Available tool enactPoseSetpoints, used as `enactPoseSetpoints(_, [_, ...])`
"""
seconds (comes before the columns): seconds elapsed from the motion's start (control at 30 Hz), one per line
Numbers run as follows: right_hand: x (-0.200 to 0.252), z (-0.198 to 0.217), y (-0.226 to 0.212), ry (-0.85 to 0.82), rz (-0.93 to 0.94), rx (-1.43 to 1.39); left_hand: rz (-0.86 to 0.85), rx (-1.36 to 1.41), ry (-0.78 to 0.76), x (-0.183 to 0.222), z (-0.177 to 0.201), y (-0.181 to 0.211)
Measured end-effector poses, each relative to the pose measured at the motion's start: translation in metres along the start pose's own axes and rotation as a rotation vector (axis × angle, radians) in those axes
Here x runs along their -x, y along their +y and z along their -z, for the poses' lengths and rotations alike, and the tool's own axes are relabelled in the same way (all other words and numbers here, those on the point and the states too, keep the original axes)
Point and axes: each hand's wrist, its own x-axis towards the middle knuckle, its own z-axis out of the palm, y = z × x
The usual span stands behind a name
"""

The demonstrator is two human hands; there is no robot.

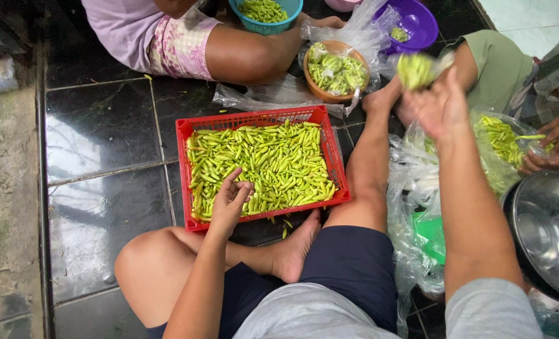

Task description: Bagging small green peppers from a red crate into small plastic bags while sitting on the floor.

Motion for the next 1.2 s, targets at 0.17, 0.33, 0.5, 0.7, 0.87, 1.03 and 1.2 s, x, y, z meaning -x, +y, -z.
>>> enactPoseSetpoints(0.17, [-0.103, 0.099, 0.013, 0.025, 0.159, 0.386, 0.044, -0.024, -0.005, 0.005, -0.007, 0.022])
enactPoseSetpoints(0.33, [-0.085, 0.244, 0.125, 0.160, 0.176, 1.127, 0.022, -0.051, 0.035, 0.004, 0.004, 0.010])
enactPoseSetpoints(0.5, [-0.024, 0.427, 0.210, 0.451, -0.312, 1.867, -0.019, -0.025, 0.030, -0.002, 0.006, 0.005])
enactPoseSetpoints(0.7, [-0.011, 0.469, 0.269, 0.249, -0.198, 2.004, -0.007, -0.066, 0.031, 0.002, -0.002, 0.010])
enactPoseSetpoints(0.87, [0.034, 0.325, 0.215, 0.564, 0.319, 1.910, -0.012, -0.063, 0.032, 0.008, -0.001, 0.012])
enactPoseSetpoints(1.03, [0.083, 0.129, 0.174, 0.108, 0.938, 1.375, -0.046, -0.039, 0.021, -0.001, -0.005, -0.014])
enactPoseSetpoints(1.2, [0.096, 0.022, 0.200, -0.367, 1.028, 1.080, -0.095, -0.018, -0.109, 0.004, -0.012, -0.012])
